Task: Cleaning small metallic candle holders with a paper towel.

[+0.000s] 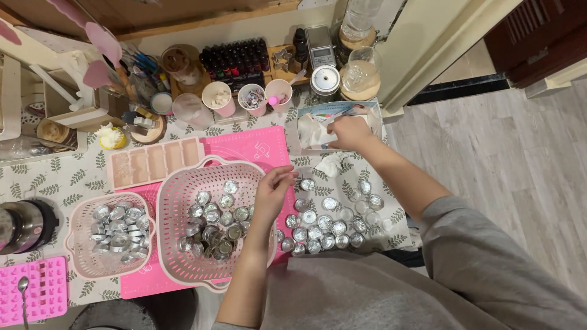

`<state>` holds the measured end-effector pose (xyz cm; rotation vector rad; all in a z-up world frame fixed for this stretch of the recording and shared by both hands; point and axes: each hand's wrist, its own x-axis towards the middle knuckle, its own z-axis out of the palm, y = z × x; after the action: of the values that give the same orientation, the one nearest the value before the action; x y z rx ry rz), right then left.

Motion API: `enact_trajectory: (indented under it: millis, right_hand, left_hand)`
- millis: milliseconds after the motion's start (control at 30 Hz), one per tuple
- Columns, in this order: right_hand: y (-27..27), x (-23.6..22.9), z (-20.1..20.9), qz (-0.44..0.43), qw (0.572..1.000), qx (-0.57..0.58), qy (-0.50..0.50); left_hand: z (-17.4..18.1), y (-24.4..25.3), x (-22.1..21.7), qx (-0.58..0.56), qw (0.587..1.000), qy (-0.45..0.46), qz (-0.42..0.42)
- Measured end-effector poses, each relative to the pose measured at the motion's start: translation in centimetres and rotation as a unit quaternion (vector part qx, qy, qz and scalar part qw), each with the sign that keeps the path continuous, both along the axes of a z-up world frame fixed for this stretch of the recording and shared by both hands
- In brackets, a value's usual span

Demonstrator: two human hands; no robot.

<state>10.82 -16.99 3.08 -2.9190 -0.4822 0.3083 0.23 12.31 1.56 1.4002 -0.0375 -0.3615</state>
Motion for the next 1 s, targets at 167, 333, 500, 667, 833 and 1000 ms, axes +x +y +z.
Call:
enact_trajectory:
  millis: [167,333,500,667,833,1000]
  right_hand:
    - [-0.8,0.7,-4.3,-0.009,0.996,-0.006,-0.086]
    - [0.0,0.4,-1.7,-0.007,0.994,-0.033,-0.108]
    - [1.1,1.3,-1.3,0.027,0.996,-0.089,0.020]
    - [-0.5,2.3,-4.5,0.026,0.990,-0.131,-0.056]
    - [-1.0,-0.7,5.0,-0.037,0.978,0.063,-0.193]
    - [-2.7,-3.1,11.6,-0.072,0.902,0.226,-0.362]
  left_hand:
    - [-0.6,-1.0,0.0,0.020,1.000,0.003,-0.016]
    - [-1.7,-3.8,0.6,0.094,0.994,-0.007,-0.048]
    - [-2.4,-8.1,0.5,0.288,0.944,-0.104,-0.123]
    - [-3.4,-10.1,0.5,0.420,0.873,-0.191,-0.155]
    - [-4.5,-10.7,0.8,0.482,0.827,-0.204,-0.206]
    - [-5.7,-11.5,1.0,0.524,0.786,-0.218,-0.244]
